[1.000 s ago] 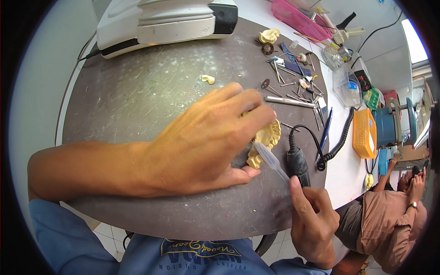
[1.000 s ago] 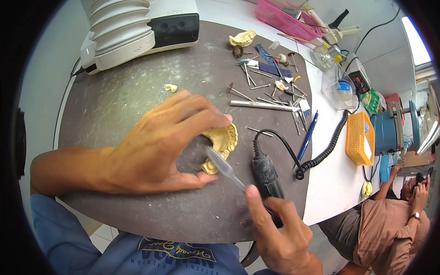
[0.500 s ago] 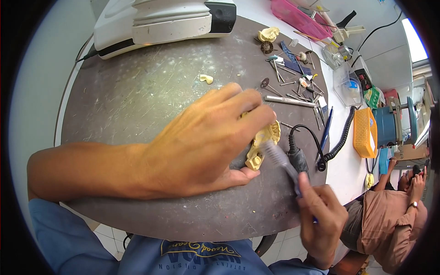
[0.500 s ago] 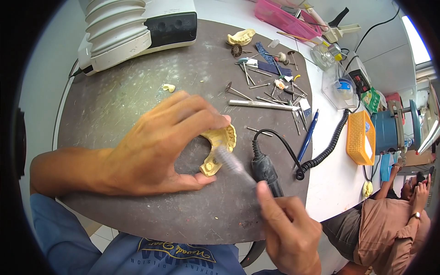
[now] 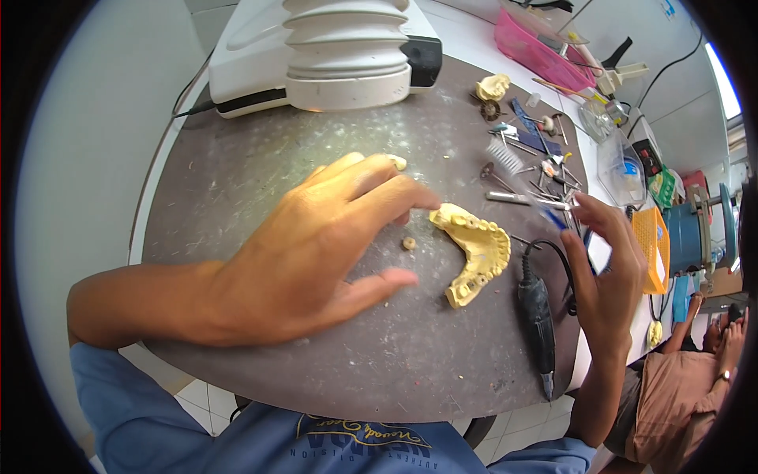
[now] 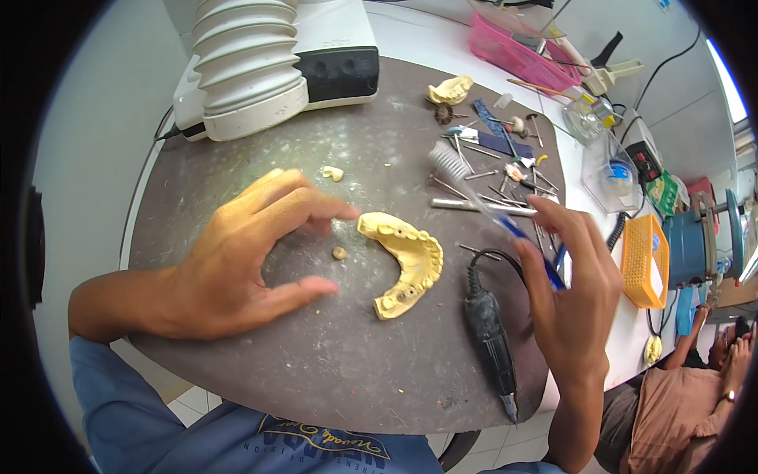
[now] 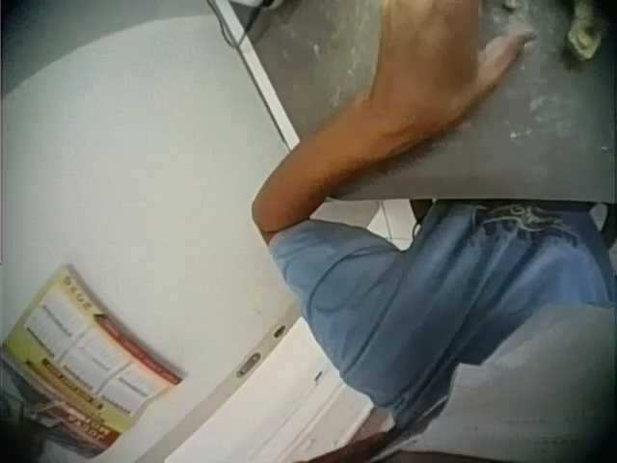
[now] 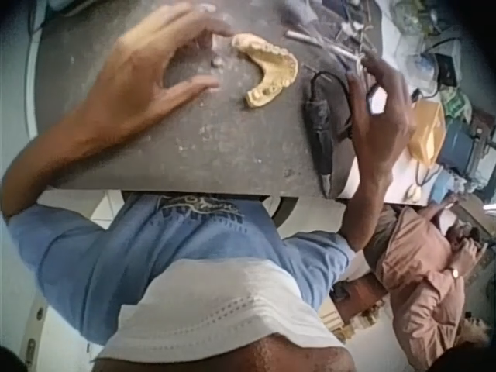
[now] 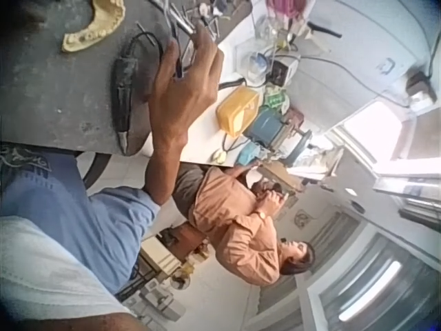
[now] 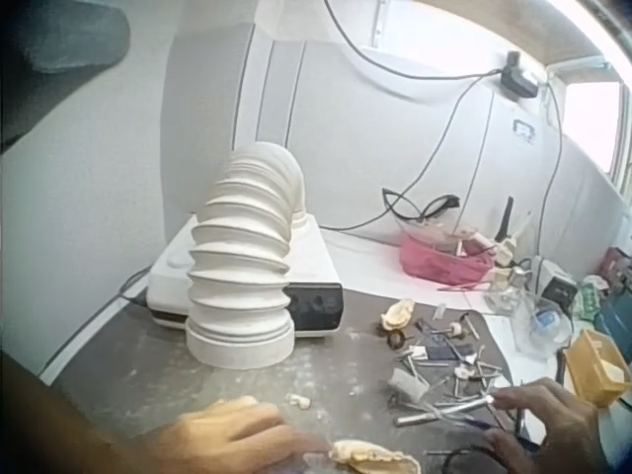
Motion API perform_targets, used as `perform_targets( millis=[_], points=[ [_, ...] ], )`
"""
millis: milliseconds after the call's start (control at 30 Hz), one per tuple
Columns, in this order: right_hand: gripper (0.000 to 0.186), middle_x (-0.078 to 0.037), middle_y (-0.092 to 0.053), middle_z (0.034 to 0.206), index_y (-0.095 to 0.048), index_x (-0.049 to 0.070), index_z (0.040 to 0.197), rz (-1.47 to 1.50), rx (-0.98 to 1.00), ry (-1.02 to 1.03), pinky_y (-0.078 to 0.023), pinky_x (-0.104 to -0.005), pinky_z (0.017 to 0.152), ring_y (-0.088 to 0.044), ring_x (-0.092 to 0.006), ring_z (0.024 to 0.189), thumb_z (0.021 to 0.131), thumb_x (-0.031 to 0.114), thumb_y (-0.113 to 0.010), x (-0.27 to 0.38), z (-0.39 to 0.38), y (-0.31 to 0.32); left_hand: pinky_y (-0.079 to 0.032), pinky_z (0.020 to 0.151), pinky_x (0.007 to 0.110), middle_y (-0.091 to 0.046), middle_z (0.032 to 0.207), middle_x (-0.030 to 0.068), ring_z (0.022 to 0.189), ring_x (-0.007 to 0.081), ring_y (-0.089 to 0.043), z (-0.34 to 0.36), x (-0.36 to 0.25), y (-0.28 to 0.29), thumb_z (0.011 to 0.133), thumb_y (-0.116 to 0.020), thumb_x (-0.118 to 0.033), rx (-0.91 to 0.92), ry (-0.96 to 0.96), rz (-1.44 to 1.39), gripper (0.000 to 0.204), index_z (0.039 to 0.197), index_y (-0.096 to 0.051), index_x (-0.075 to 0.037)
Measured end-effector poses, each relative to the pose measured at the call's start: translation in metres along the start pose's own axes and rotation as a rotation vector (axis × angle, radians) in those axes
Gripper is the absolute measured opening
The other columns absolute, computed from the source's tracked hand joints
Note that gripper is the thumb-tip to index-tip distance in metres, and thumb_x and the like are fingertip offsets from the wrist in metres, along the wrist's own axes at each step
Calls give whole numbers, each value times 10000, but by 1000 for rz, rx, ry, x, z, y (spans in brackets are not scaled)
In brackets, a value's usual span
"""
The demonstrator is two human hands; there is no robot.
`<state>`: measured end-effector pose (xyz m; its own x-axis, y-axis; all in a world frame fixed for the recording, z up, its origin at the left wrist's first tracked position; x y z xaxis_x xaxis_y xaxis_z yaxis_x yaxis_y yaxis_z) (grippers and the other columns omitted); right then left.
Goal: Adjusting and fitting a dental bridge onto a gypsum model using a handpiece and explorer.
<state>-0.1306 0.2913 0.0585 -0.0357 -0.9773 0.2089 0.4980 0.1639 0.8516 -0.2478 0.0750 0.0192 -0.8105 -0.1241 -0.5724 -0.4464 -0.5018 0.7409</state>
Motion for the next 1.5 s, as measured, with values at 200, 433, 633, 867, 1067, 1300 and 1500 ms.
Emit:
perform_targets(
  millis=[200, 433, 633, 867, 1067, 1300, 1500],
  points=[
    [289, -76, -569, 648, -580, 14, 819, -50, 295, -124, -403, -320, 507, -545, -207, 528, 792, 196, -802, 20, -42, 36, -518, 712, 319, -623, 897, 97, 817, 216, -624, 0, 13, 2, 768, -792, -59, -32, 31, -155, 314, 1064, -698, -8],
    [636, -73, -467, 561, -477, 26, 704, -98, 723, -314, -362, -318, 480, -469, -206, 463, 670, 537, -854, 2, -72, 7, -519, 695, 305, -641, 912, 96, 804, 193, -632, 5, 10, -2, 781, -759, 1, 2, 5, -122, 199, 973, -705, -1],
    [521, -42, -522, 544, -569, -14, 775, 617, 293, -578, -352, -268, 451, -511, -115, 480, 826, 487, -704, -28, -79, 9, -503, 667, 243, -666, 923, 78, 770, 113, -632, 2, 9, -9, 787, -708, 48, -28, 191, -466, 191, 970, -687, -1],
    [303, 27, -355, 687, -373, 115, 935, 1794, -54, -460, -299, -228, 472, -320, -54, 491, 981, 340, -570, -29, -32, 8, -520, 712, 251, -666, 952, 92, 801, 110, -632, 20, -10, -22, 831, -692, 51, 12, 212, -656, 160, 988, -675, 24],
    [510, -114, -625, 880, -465, 52, 1194, 1348, -50, -370, -490, -196, 463, -587, -124, 534, 1001, 524, -445, -13, 3, -15, -535, 858, 286, -658, 1007, 112, 924, 152, -651, 14, 3, -17, 872, -671, 55, -135, 253, -708, 156, 1026, -660, 38],
    [627, -250, -602, 1257, -430, 71, 1118, 1178, 261, -125, -458, -400, 1058, -591, -286, 1226, 714, 147, -904, 12, 2, -48, -545, 884, 305, -661, 1000, 131, 943, 164, -668, 9, 8, -10, 859, -664, 85, -232, 348, -826, 159, 1013, -656, 47],
    [585, -224, -656, 1142, -519, 65, 1084, 990, 322, 31, -508, -391, 936, -633, -369, 1172, 667, 134, -924, 26, -9, -64, -570, 817, 280, -669, 988, 143, 928, 182, -689, 11, 11, -15, 826, -680, 105, -26, 374, -730, 173, 991, -652, 59]
  ],
)
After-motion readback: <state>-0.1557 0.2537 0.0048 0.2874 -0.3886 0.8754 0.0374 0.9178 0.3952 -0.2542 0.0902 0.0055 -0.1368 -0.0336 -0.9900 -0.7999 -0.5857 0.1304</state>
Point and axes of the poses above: each hand's wrist, its own z-axis towards the middle knuckle, its own y-axis out of the back of the hand, x = y × z, the point moved 6 cm from there along z, towards the middle knuckle
